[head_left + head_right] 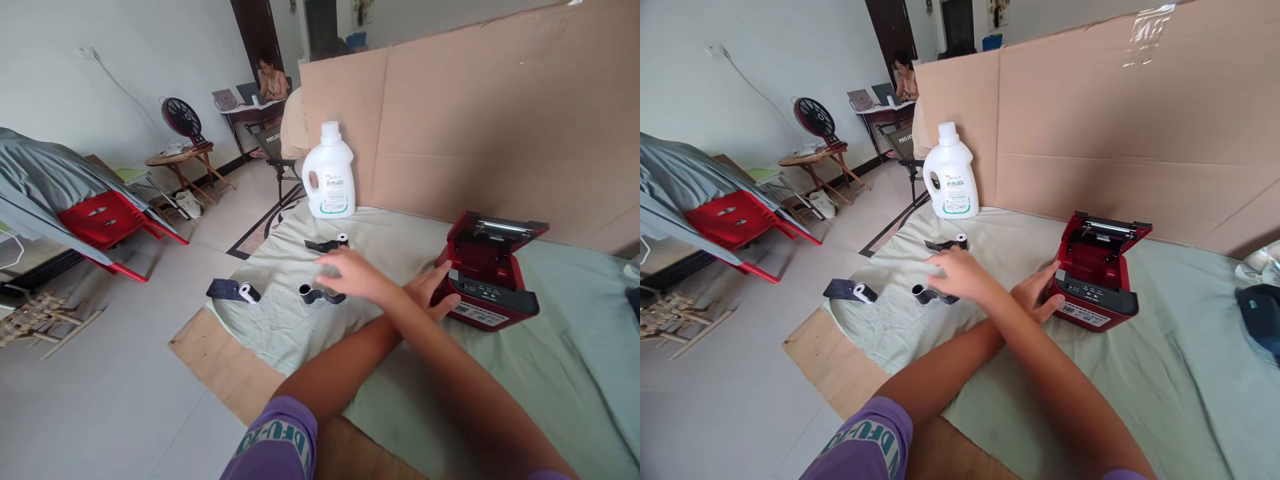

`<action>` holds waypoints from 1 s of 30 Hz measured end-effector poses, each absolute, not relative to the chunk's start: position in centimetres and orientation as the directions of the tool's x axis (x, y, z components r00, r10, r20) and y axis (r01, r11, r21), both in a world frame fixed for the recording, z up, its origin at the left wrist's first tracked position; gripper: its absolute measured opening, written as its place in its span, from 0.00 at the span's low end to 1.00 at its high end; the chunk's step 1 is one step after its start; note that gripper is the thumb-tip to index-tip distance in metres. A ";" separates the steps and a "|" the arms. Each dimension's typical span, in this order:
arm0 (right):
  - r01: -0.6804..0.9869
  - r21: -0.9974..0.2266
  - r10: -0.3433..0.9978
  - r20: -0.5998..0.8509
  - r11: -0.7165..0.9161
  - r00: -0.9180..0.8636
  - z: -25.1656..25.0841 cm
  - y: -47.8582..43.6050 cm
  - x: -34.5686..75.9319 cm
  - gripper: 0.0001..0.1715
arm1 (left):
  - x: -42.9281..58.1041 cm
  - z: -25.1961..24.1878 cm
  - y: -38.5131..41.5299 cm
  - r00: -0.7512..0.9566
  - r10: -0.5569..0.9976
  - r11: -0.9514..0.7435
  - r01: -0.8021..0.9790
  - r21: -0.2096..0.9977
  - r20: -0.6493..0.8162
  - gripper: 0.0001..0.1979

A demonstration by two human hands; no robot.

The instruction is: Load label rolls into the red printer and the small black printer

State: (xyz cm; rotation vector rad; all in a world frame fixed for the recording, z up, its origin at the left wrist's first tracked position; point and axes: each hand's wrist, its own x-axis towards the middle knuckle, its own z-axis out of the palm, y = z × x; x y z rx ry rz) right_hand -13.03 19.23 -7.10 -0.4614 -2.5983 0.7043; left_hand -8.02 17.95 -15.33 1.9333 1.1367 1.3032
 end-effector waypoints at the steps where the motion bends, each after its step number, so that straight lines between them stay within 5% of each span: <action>1: 0.169 -0.490 0.334 0.272 0.855 -0.902 -7.6 18.1 -13.7 0.22 | -8.1 -15.1 17.7 0.166 0.869 -0.494 0.350 0.796 0.466 0.36; 5: 0.131 -0.371 0.205 0.168 0.919 -0.964 -9.4 15.7 -16.1 0.15 | -8.2 -14.4 17.1 0.168 0.868 -0.496 0.350 0.794 0.468 0.33; 12: 0.043 -0.819 0.574 0.362 0.572 -0.734 -5.5 19.5 -11.1 0.09 | -8.2 -15.5 18.0 0.194 0.871 -0.491 0.332 0.805 0.451 0.33; 16: 0.077 -0.892 0.735 0.316 0.446 -0.599 -2.4 21.5 -1.2 0.11 | -8.0 -16.4 18.1 0.144 0.894 -0.446 0.391 0.805 0.425 0.22; 19: 0.343 -0.829 0.793 0.181 0.441 -0.582 -2.0 23.0 7.0 0.15 | -7.9 -16.5 17.9 0.139 0.880 -0.471 0.388 0.792 0.455 0.24; 24: 0.815 -0.459 0.929 0.076 0.354 -0.362 -3.9 25.6 12.7 0.19 | -7.8 -15.6 17.4 0.172 0.822 -0.554 0.465 0.691 0.543 0.35; 30: 0.904 -0.312 0.953 0.017 0.293 -0.304 -6.3 26.4 11.1 0.18 | -7.2 -15.2 16.9 0.221 0.689 -0.618 0.676 0.401 0.690 0.27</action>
